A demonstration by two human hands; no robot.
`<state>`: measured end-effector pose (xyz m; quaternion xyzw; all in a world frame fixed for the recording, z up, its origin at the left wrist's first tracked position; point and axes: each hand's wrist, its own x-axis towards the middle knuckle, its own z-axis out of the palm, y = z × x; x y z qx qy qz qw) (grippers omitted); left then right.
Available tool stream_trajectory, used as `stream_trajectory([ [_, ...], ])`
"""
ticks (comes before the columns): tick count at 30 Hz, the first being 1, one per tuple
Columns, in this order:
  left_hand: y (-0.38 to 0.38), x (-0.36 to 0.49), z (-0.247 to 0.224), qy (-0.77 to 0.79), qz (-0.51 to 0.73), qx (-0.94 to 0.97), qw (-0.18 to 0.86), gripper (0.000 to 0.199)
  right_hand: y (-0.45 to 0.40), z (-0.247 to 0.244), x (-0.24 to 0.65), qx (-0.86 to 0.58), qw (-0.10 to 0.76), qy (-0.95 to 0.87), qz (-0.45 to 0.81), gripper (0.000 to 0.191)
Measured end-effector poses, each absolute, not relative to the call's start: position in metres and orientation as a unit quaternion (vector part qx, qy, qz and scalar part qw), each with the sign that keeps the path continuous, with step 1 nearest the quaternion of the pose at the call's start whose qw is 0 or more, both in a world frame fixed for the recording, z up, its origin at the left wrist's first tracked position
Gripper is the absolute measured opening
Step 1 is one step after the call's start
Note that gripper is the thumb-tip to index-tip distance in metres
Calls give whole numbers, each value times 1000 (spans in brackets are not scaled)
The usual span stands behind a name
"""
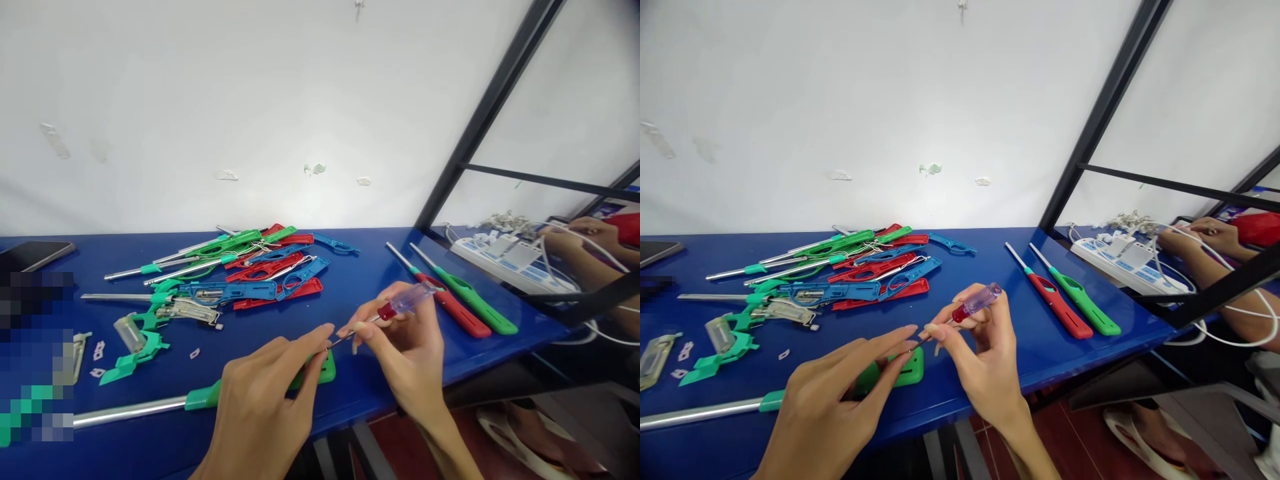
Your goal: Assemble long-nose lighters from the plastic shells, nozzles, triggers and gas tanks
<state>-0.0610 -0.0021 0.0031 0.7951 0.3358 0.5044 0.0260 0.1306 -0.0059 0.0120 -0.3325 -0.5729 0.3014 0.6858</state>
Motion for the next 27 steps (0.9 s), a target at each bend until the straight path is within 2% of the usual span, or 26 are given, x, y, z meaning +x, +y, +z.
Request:
stream_trajectory([
  [2,-1,-61,4,328,502,800,29,27,-6,10,130,-344,687,-577,278,45],
  [6,0,-58,6,313,496,810,18,28,-7,8,126,-351,715,-569,205,84],
  [7,0,-57,6,310,491,814,16,28,-7,8,124,-348,720,-570,188,88],
  [12,0,-55,5,316,472,822,30,37,-6,6,122,-339,715,-595,140,74],
  [18,3,-55,0,326,446,832,46,49,-6,-5,128,-359,682,-625,124,74],
  [27,2,-57,-1,332,446,830,39,42,-4,-3,128,-342,645,-672,123,75],
])
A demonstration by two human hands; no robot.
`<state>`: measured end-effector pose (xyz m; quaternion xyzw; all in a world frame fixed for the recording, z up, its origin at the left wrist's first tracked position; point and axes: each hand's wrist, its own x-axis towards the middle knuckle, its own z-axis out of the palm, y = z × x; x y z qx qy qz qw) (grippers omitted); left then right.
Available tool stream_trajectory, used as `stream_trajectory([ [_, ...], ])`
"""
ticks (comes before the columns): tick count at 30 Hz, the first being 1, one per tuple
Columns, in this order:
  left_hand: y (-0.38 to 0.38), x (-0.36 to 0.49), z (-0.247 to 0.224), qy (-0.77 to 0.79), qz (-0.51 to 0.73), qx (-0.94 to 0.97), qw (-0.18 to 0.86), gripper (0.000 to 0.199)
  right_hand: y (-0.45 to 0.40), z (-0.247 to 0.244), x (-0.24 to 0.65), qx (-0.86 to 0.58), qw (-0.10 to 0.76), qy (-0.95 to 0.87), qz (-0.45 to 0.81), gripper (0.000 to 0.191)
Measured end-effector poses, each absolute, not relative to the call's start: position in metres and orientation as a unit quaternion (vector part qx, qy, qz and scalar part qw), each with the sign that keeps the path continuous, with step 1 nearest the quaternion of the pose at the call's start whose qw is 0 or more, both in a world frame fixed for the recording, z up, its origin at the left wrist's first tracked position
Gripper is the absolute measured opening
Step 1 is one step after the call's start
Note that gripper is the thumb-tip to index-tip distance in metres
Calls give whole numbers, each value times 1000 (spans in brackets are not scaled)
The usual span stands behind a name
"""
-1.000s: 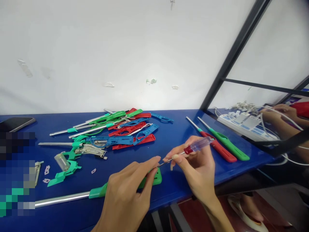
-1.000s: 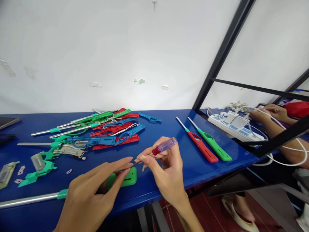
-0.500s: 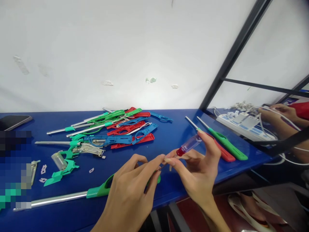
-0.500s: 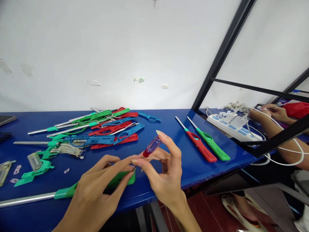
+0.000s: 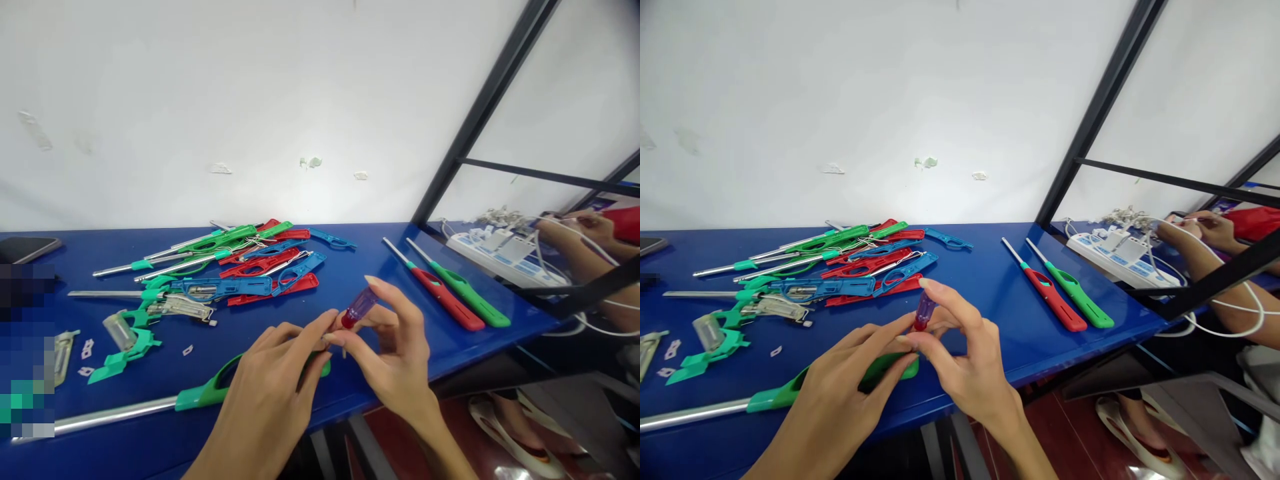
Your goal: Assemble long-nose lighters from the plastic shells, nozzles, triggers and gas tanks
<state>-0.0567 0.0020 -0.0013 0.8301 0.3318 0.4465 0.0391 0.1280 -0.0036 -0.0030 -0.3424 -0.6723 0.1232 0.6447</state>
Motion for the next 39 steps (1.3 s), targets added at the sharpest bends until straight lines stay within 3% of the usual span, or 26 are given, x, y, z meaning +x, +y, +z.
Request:
stream_trajectory([
  [6,-3,-59,6,344,420,838,66,61,-4,0,130,-345,622,-689,140,70],
  [10,-4,-61,6,354,410,838,63,63,-5,3,131,-346,600,-703,161,65],
  [15,-5,-60,6,347,409,838,94,77,-8,0,128,-346,638,-674,140,64],
  [21,-6,-59,5,357,415,829,114,84,-7,7,111,-300,682,-629,222,61],
  [27,-6,-60,6,359,409,834,92,70,-6,17,106,-318,664,-653,176,66],
  [31,-7,-59,11,362,413,826,123,33,-8,22,107,-352,595,-711,126,58],
  [35,-6,-58,10,354,414,826,147,24,-7,24,111,-355,594,-712,118,43],
  [39,-1,-57,4,356,419,822,149,20,-10,26,113,-345,627,-690,113,43],
])
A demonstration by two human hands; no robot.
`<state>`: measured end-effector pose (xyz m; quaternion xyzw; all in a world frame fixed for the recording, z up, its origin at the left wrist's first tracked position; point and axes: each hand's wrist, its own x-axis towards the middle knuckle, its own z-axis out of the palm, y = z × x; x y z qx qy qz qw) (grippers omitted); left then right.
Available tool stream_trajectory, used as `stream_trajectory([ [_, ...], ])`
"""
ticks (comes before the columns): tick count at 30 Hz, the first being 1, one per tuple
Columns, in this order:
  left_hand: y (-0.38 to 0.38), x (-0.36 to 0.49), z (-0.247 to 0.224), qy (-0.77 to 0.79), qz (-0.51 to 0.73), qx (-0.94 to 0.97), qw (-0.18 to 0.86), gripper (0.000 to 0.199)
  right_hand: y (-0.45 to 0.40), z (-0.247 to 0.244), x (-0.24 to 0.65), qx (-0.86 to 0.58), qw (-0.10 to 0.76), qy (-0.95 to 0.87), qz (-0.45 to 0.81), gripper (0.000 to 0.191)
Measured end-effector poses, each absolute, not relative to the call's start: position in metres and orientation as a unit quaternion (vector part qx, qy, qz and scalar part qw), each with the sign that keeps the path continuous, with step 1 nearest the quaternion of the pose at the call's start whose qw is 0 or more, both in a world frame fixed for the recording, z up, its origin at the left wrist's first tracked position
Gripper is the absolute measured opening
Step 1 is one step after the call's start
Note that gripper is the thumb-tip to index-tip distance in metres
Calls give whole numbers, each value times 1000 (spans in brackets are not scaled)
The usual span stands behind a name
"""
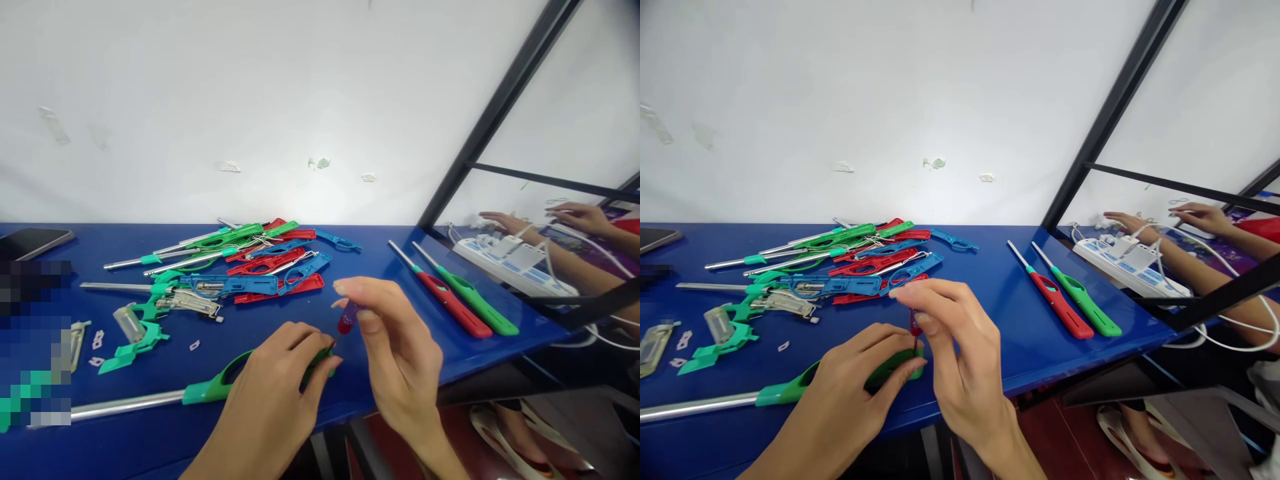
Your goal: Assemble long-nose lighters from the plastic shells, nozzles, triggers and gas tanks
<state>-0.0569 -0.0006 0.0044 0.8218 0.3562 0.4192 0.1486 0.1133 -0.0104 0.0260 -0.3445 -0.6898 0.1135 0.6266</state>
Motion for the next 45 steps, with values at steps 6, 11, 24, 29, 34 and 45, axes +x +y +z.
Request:
stream_trajectory([
  [6,3,-58,4,331,416,834,148,31,-14,25,101,-307,663,-668,140,45],
  [11,2,-59,4,330,406,841,135,40,-10,24,102,-313,674,-654,141,40],
  [24,-4,-59,12,392,332,830,216,29,-11,35,106,-335,654,-659,161,37],
  [29,0,-60,6,378,337,831,232,26,-14,38,106,-331,616,-684,209,49],
  [34,2,-62,2,360,359,831,227,34,-22,41,103,-377,623,-676,112,42],
  [45,2,-58,6,374,334,848,171,25,-16,36,106,-376,660,-647,63,38],
])
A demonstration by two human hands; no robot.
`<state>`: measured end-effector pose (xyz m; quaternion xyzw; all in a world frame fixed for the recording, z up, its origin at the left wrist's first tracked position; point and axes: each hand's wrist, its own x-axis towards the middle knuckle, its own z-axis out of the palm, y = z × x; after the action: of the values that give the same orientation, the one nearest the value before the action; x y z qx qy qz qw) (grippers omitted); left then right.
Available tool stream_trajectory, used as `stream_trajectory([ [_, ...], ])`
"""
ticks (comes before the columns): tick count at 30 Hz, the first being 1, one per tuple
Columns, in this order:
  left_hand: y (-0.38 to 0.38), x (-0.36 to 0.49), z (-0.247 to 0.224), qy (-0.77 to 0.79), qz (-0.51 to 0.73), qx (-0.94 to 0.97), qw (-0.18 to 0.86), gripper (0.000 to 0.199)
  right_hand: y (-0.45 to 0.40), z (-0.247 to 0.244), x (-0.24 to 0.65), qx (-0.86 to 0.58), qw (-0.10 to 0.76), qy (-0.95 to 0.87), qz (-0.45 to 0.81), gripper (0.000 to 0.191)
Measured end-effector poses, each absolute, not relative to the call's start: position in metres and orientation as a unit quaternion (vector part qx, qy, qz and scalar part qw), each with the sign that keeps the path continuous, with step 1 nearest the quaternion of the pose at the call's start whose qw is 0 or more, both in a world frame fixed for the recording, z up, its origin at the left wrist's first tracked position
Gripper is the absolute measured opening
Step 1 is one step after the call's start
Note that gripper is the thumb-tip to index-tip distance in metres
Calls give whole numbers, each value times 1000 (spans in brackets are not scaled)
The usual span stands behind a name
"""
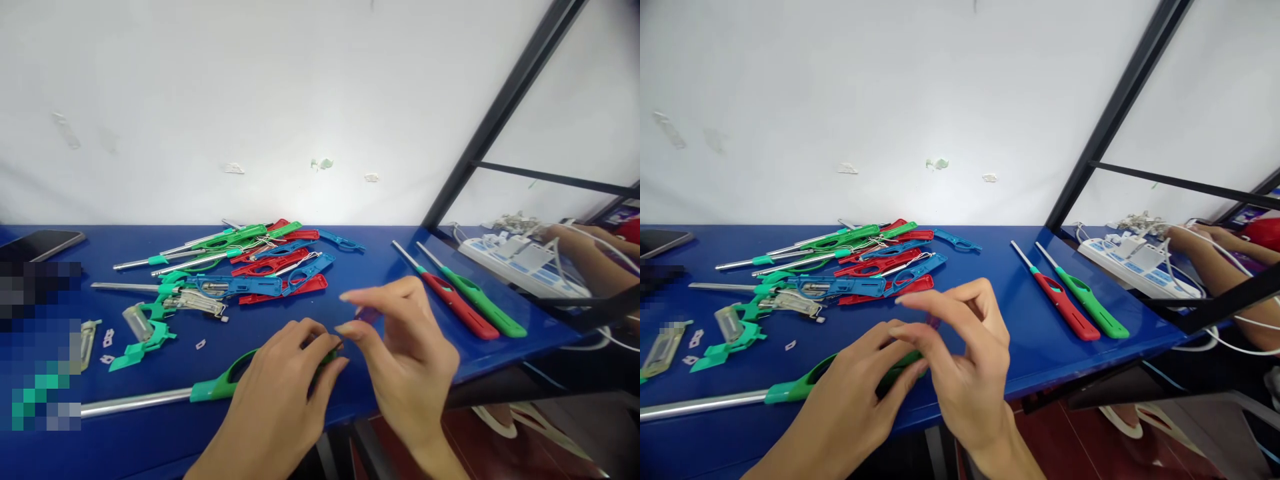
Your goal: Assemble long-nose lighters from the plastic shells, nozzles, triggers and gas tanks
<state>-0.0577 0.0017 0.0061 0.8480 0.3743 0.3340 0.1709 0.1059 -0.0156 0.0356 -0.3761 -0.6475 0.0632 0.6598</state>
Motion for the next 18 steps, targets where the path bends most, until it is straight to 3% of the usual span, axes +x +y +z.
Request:
stream_trajectory([
  [3,1,-57,5,376,330,848,174,24,-20,39,111,-391,603,-684,123,44],
  [6,0,-57,5,378,329,849,169,30,-22,39,109,-348,620,-681,175,52],
  [10,-1,-56,7,389,323,848,156,32,-20,39,100,-351,660,-657,98,43],
  [15,-1,-55,8,401,302,852,149,26,-29,47,105,-413,552,-715,114,44],
  [18,-2,-55,9,406,287,856,142,25,-29,46,108,-409,574,-704,93,40],
])
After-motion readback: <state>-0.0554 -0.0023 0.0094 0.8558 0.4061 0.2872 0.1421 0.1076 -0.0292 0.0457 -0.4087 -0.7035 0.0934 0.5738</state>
